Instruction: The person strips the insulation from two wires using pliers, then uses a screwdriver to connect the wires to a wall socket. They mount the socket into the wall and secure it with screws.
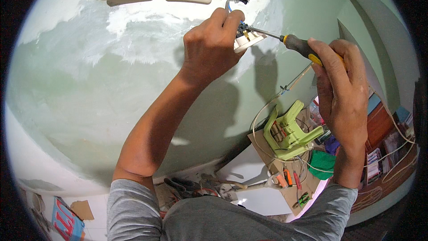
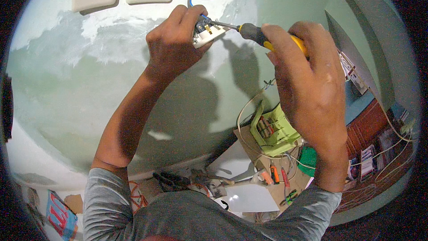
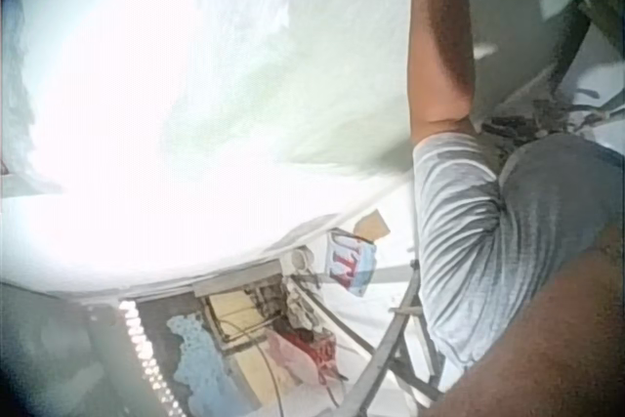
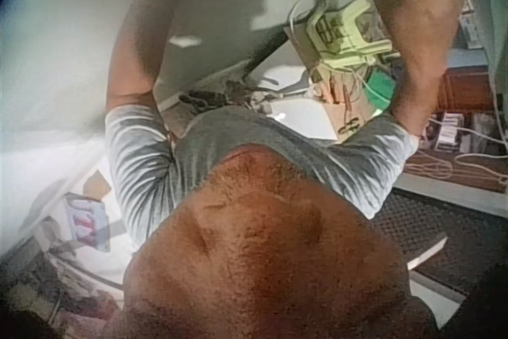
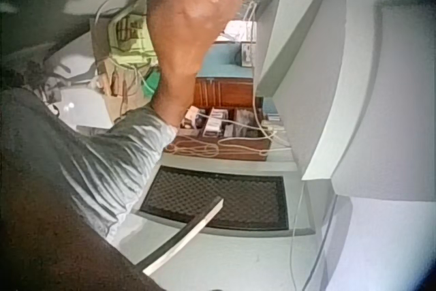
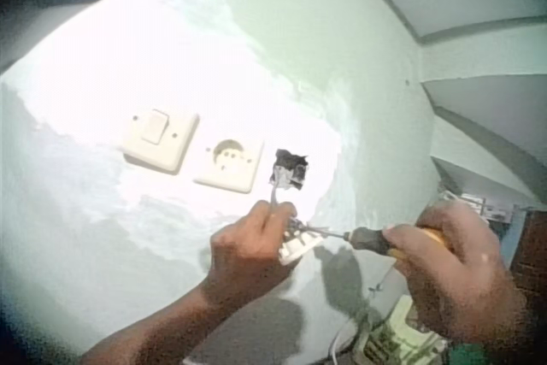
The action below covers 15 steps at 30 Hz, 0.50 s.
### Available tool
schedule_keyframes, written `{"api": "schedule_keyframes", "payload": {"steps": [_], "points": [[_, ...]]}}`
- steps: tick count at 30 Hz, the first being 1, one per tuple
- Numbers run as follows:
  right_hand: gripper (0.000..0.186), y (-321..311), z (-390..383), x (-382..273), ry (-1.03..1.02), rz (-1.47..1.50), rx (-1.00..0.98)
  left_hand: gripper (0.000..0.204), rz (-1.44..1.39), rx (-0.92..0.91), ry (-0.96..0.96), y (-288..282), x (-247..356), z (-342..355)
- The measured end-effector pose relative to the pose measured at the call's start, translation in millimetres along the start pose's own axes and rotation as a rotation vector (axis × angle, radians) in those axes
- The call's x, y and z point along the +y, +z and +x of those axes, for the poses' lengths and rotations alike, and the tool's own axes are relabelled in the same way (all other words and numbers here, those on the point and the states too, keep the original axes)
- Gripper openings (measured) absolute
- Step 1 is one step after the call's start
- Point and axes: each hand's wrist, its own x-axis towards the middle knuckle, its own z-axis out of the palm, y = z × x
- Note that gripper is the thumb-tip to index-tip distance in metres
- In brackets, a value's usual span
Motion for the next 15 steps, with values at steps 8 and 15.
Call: {"api": "schedule_keyframes", "payload": {"steps": [8,15], "points": [[0.049,-21,22,-18,-0.166,-0.222,-0.080,0.040,0.023,0.061,0.114,2,-6,3],[0.045,-30,49,-35,-0.287,-0.346,-0.096,0.050,0.010,-0.024,-0.008,1,-2,0]]}}
